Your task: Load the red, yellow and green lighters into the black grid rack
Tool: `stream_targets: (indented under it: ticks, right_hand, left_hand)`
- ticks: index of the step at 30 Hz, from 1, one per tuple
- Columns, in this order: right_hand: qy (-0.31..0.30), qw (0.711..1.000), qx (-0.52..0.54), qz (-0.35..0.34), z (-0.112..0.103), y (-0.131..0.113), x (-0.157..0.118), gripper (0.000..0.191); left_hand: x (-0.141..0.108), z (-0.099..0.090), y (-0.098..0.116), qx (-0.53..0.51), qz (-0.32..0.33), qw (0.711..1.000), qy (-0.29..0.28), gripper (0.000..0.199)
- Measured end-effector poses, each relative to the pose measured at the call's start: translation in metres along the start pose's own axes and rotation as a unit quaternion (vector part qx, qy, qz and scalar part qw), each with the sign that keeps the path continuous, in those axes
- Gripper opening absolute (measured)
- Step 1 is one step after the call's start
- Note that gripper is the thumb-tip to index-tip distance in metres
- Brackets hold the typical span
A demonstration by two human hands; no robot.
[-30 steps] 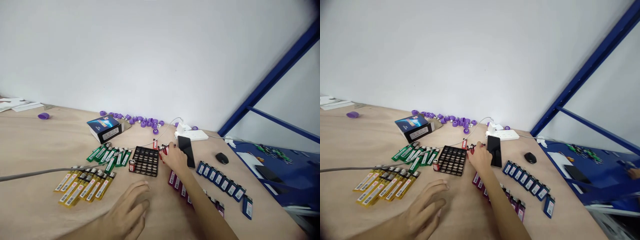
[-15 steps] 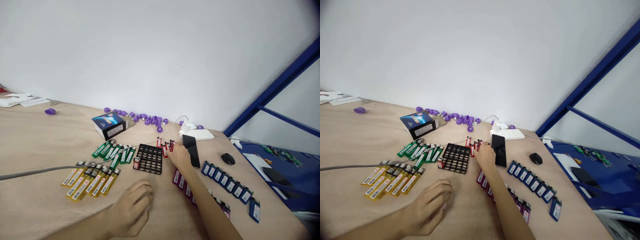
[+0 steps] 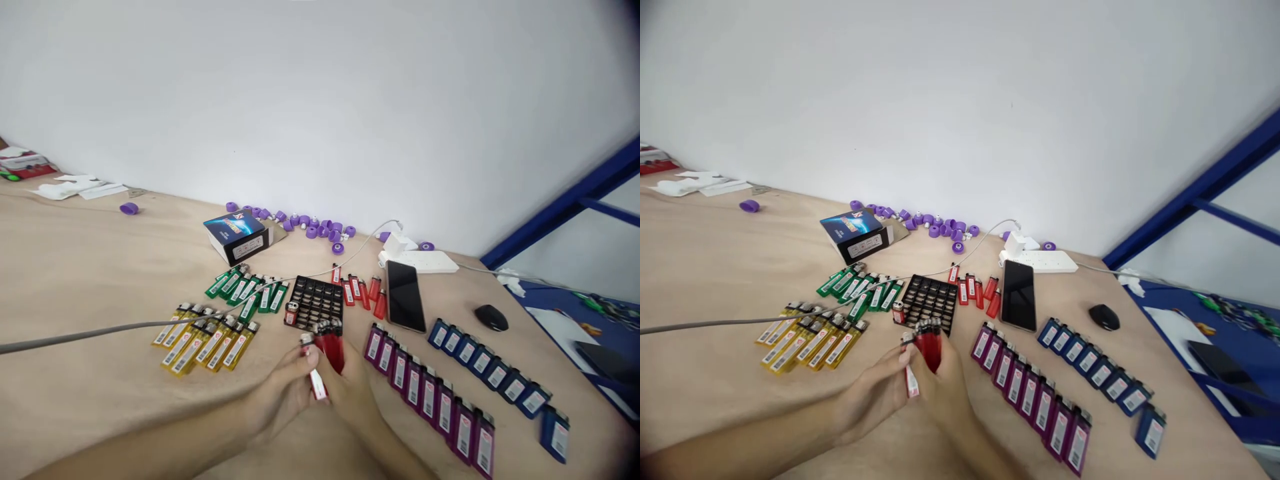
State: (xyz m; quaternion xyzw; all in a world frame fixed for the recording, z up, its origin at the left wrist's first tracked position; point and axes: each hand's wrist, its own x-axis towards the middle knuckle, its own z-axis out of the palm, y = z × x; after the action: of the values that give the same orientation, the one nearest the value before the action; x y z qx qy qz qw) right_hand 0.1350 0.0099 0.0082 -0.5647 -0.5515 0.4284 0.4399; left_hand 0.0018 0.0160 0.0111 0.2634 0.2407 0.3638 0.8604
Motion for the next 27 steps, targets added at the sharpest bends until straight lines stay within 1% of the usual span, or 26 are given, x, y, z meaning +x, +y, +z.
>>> stream_targets:
  ticks: [2, 3, 5, 7, 8, 10, 11, 12, 13, 15, 16, 18, 20, 22, 24, 26, 27]
  right_hand:
    - [-0.017, 0.993, -0.086, -0.078, 0.011, -0.001, -0.003, 0.023]
    - [-0.007, 0.984, -0.136, -0.114, 0.015, -0.001, -0.004, 0.024]
    - [0.04, 0.954, -0.239, -0.175, 0.017, 0.001, -0.008, 0.028]
    - [0.078, 0.913, -0.34, -0.212, 0.015, 0.005, -0.011, 0.033]
    - [0.086, 0.892, -0.385, -0.223, 0.013, 0.006, -0.014, 0.036]
    - [0.08, 0.859, -0.445, -0.241, 0.007, 0.008, -0.017, 0.042]
    - [0.068, 0.852, -0.455, -0.25, 0.004, 0.009, -0.019, 0.044]
    - [0.054, 0.853, -0.45, -0.26, 0.0, 0.009, -0.021, 0.047]
    - [0.043, 0.86, -0.432, -0.267, -0.003, 0.008, -0.023, 0.047]
    - [0.036, 0.894, -0.361, -0.263, -0.009, 0.006, -0.025, 0.037]
    - [0.041, 0.916, -0.312, -0.247, -0.01, 0.005, -0.025, 0.029]
    - [0.045, 0.959, -0.209, -0.187, -0.011, 0.003, -0.025, 0.015]
    - [0.019, 0.986, -0.118, -0.112, -0.009, 0.0, -0.023, 0.012]
    - [-0.032, 0.997, -0.044, -0.057, -0.007, -0.003, -0.021, 0.018]
    - [-0.079, 0.996, 0.018, -0.029, -0.006, -0.006, -0.018, 0.023]
    - [-0.101, 0.993, 0.06, -0.001, -0.007, -0.006, -0.017, 0.027]
    - [-0.1, 0.992, 0.071, 0.019, -0.007, -0.006, -0.017, 0.028]
  left_hand:
    - [0.005, -0.001, 0.0, -0.045, -0.031, 0.997, 0.048, 0.05]
    - [0.006, -0.002, 0.0, -0.054, -0.036, 0.996, 0.062, 0.052]
    - [0.008, -0.004, 0.0, -0.066, -0.041, 0.994, 0.072, 0.056]
    - [0.009, -0.006, 0.0, -0.072, -0.043, 0.994, 0.073, 0.058]
    - [0.009, -0.007, 0.001, -0.07, -0.046, 0.993, 0.079, 0.057]
    - [0.008, -0.008, 0.001, -0.058, -0.055, 0.992, 0.093, 0.056]
    - [0.007, -0.008, 0.002, -0.049, -0.056, 0.992, 0.101, 0.055]
    - [0.005, -0.008, 0.003, -0.039, -0.056, 0.992, 0.107, 0.054]
    - [0.002, -0.008, 0.004, -0.028, -0.053, 0.992, 0.112, 0.051]
    - [-0.004, -0.008, 0.005, 0.001, -0.043, 0.994, 0.103, 0.046]
    - [-0.008, -0.009, 0.006, 0.019, -0.041, 0.995, 0.088, 0.043]
    - [-0.014, -0.01, 0.007, 0.041, -0.048, 0.997, 0.049, 0.042]
    - [-0.018, -0.012, 0.007, 0.027, -0.074, 0.997, 0.012, 0.042]
    - [-0.019, -0.014, 0.006, -0.012, -0.114, 0.993, -0.019, 0.042]
    - [-0.018, -0.016, 0.005, -0.042, -0.152, 0.986, -0.049, 0.042]
    - [-0.017, -0.016, 0.004, -0.05, -0.168, 0.982, -0.069, 0.04]
    - [-0.016, -0.016, 0.002, -0.044, -0.165, 0.983, -0.071, 0.039]
